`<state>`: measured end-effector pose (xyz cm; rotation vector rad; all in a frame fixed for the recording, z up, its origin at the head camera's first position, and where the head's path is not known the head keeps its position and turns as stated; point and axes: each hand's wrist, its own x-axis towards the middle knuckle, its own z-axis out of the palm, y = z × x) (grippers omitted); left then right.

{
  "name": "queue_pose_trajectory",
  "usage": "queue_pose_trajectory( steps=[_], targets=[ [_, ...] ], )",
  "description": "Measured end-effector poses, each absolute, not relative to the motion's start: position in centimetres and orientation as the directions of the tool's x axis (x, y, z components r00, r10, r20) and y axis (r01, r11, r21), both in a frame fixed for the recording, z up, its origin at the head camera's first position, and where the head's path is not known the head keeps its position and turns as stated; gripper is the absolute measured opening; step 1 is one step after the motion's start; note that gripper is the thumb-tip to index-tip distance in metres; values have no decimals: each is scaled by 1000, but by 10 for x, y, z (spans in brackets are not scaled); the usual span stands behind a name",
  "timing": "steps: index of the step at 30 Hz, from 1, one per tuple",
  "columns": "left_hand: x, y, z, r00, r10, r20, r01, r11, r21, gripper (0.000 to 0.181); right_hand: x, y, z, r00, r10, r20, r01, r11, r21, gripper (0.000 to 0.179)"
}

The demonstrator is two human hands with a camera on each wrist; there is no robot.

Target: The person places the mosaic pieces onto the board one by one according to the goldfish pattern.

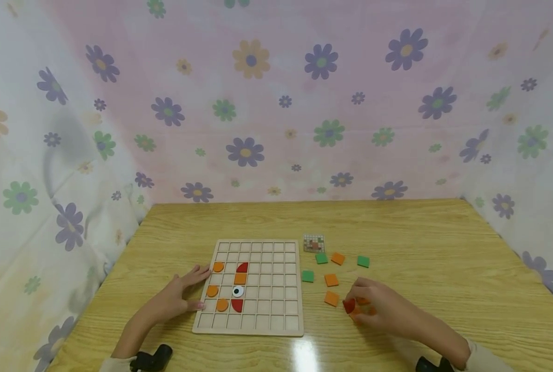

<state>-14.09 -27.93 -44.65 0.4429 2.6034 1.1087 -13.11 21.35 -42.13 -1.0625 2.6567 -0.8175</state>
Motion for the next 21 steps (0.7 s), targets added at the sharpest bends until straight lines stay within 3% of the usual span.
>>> queue_pose_trajectory(
  steps=[13, 21],
  targets=[
    [-140, -279, -446, -918, 376, -128, 172, 668, 724, 81, -117, 244, -443, -807, -571, 151, -576, 704, -414, 24],
    [-141, -280, -447, -916, 380, -126, 175, 664, 726, 80, -112, 251, -450, -792, -581, 187, -592, 657, -466, 22]
  ],
)
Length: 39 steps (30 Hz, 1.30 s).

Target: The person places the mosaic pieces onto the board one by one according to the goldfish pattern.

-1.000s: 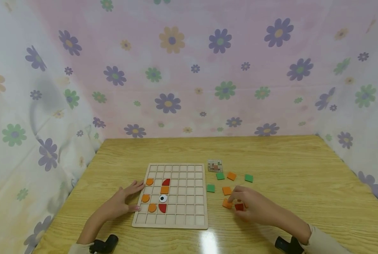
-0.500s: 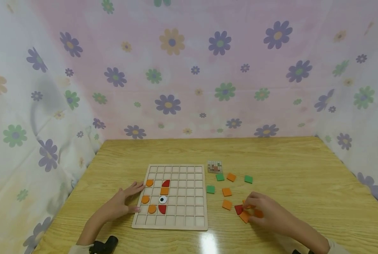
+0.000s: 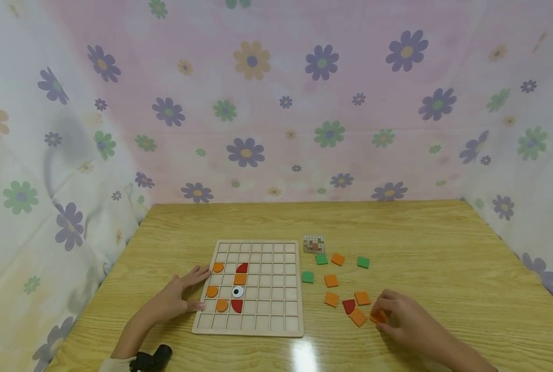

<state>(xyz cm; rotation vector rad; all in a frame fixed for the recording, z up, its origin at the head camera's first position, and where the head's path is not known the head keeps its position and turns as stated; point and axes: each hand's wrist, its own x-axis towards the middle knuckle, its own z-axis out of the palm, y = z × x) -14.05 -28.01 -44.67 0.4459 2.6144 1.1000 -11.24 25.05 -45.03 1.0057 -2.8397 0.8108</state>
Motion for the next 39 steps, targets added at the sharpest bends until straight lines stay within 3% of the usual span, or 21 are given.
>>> queue_pose_trajectory(
  steps=[9, 20, 31, 39],
  targets=[
    [-141, -280, -447, -914, 385, -129, 171, 654, 737, 80, -110, 254, -456, -742, -610, 278, -661, 597, -455, 25],
    [-139, -281, -446, -915, 384, -127, 173, 654, 737, 80, -114, 250, -448, -800, -567, 195, -574, 631, -522, 24],
    [-142, -281, -444, -913, 390, -123, 183, 659, 729, 80, -124, 223, -441, -729, -613, 304, -657, 502, -562, 30],
    [-141, -280, -446, -913, 388, -129, 172, 651, 739, 80, -129, 199, -431, -730, -628, 269, -643, 499, -581, 26]
  ],
)
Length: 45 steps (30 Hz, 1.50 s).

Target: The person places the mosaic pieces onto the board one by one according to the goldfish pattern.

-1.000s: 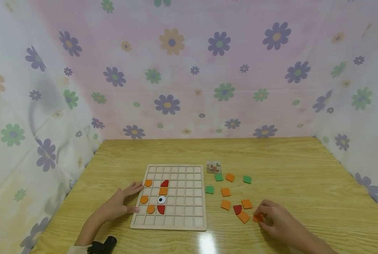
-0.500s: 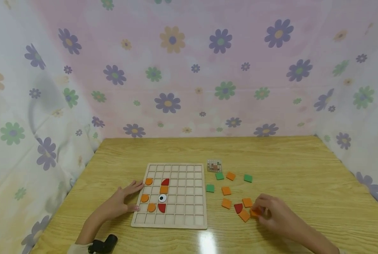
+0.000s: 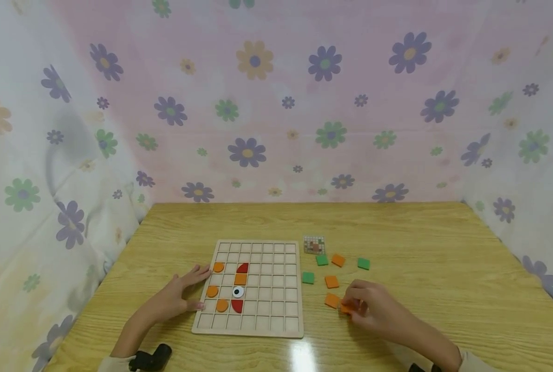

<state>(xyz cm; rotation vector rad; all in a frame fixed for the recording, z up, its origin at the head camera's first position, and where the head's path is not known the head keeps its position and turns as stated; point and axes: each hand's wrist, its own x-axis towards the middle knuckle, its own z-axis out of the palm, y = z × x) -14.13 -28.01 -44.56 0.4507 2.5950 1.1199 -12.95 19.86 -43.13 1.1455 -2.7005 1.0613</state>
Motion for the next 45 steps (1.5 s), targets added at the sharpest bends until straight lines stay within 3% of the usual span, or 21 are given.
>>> queue_pose_trajectory(
  steps=[45],
  targets=[
    [-143, -282, -448, -912, 394, -113, 185, 641, 745, 80, -151, 88, -431, -647, -726, 234, -674, 400, -621, 14]
  ],
)
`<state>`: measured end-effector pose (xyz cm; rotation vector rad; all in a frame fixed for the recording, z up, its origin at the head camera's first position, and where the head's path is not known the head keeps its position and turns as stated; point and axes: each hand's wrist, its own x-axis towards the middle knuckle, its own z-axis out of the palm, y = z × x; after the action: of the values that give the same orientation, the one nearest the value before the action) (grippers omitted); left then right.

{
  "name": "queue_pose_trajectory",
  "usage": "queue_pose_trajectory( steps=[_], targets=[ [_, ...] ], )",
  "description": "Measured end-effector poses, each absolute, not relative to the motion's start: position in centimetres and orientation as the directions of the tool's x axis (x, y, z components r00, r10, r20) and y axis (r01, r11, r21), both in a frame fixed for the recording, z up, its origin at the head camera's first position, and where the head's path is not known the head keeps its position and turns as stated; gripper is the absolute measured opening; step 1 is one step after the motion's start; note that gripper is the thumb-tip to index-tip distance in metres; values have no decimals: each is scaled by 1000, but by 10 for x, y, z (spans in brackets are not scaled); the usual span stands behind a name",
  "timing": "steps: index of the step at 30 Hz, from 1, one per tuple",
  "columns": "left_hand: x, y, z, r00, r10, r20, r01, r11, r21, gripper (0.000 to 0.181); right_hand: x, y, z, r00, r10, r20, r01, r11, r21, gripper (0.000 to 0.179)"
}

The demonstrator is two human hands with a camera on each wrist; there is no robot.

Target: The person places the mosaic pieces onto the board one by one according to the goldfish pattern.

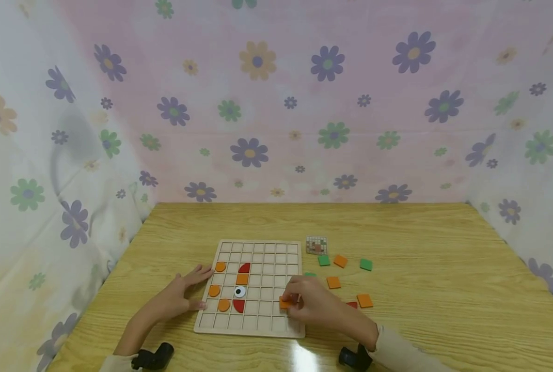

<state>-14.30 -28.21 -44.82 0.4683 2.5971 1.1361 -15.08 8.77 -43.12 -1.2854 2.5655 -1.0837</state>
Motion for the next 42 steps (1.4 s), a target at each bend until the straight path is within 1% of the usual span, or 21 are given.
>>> queue_pose_trajectory(
  steps=[5, 14, 19, 27, 34, 42],
  targets=[
    [-143, -282, -447, -912, 395, -113, 189, 648, 738, 80, -152, 71, -432, -626, -740, 245, -692, 383, -612, 15],
    [-143, -279, -446, -913, 390, -116, 182, 647, 740, 80, -153, 47, -434, -646, -748, 154, -632, 411, -657, 12],
    [-143, -279, -446, -913, 391, -114, 185, 648, 739, 80, -154, 36, -435, -659, -742, 124, -613, 434, -661, 11],
    [-142, -278, -446, -911, 398, -109, 191, 642, 742, 80, -151, 22, -440, -672, -729, 131, -599, 431, -675, 14],
    [-141, -277, -446, -912, 396, -110, 190, 645, 740, 80, -148, 19, -442, -697, -708, 113, -587, 473, -657, 12],
    [-141, -279, -448, -917, 382, -113, 184, 657, 731, 79, -145, 15, -440, -694, -711, 110, -602, 490, -630, 10]
  ],
)
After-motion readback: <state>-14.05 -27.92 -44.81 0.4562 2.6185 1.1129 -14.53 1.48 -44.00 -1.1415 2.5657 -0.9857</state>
